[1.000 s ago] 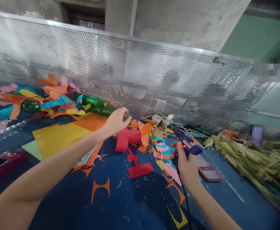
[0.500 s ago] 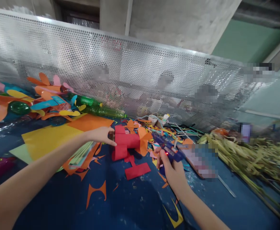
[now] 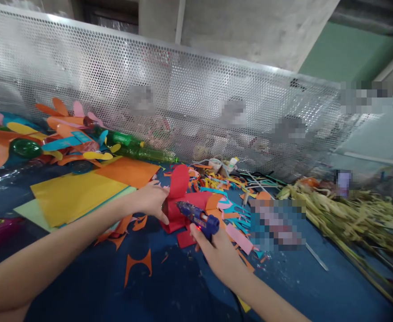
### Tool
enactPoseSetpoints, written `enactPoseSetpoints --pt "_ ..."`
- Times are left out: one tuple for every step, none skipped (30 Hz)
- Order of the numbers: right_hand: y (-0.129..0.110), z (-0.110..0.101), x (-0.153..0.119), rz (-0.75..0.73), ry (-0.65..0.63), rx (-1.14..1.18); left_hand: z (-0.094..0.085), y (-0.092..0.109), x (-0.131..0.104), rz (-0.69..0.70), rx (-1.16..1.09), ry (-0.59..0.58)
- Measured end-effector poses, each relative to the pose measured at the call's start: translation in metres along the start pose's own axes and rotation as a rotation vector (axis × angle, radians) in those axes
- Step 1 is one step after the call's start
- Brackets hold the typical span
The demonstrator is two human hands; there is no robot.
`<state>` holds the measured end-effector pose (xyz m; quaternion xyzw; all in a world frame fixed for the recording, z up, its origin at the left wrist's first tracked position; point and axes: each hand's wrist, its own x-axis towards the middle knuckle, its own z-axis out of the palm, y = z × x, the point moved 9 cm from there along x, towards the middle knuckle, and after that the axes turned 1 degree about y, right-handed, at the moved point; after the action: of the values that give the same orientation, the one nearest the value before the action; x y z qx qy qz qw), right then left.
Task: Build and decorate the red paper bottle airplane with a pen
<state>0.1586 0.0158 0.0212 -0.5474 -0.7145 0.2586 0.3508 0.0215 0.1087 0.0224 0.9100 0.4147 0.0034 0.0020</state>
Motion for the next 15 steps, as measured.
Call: enactPoseSetpoints --pt "-0.001 0.0 0.0 0.005 0.001 -0.009 0.002 0.001 0.0 -0.005 -0.021 -0.024" --pt "-0.002 -0.001 0.0 0.011 0.005 -0.018 0.003 0.0 0.0 -0.015 -0.038 -0.044" --pt "-0.002 -0.002 0.0 0.016 0.01 -0.028 0.003 -0.001 0.0 -0.024 -0.052 -0.05" --pt "-0.003 -0.003 0.0 0.02 0.015 -0.035 0.002 -0.002 0.0 -0.031 -0.063 -0.046" --pt "-0.005 -0.003 0.0 0.019 0.017 -0.037 0.001 -0.003 0.001 -0.032 -0.076 -0.038" --pt "-0.007 -0.004 0.001 0.012 0.015 -0.037 0.001 -0.004 0.001 -0.028 -0.092 -0.031" --pt "-0.01 -0.003 0.002 0.0 0.01 -0.034 0.001 -0.004 0.001 -0.022 -0.111 -0.029" --pt "-0.013 -0.003 0.003 -0.013 0.002 -0.031 0.001 -0.004 0.002 -0.012 -0.128 -0.031" --pt "-0.016 -0.002 0.005 -0.025 -0.008 -0.029 0.002 -0.004 0.002 -0.003 -0.142 -0.038" --pt "-0.019 -0.001 0.006 -0.03 -0.018 -0.028 0.003 -0.004 0.002 0.003 -0.151 -0.045" --pt "-0.02 0.0 0.008 -0.029 -0.029 -0.029 0.003 -0.004 0.003 0.006 -0.155 -0.049" --pt "-0.02 0.002 0.009 -0.021 -0.041 -0.031 0.004 -0.004 0.003 0.008 -0.152 -0.051" --pt "-0.018 0.003 0.011 -0.006 -0.05 -0.031 0.004 -0.004 0.003 0.009 -0.147 -0.053" --pt "-0.015 0.004 0.012 0.016 -0.061 -0.028 0.004 -0.003 0.003 0.01 -0.142 -0.055" --pt "-0.011 0.004 0.012 0.043 -0.068 -0.02 0.004 -0.003 0.003 0.009 -0.137 -0.057"
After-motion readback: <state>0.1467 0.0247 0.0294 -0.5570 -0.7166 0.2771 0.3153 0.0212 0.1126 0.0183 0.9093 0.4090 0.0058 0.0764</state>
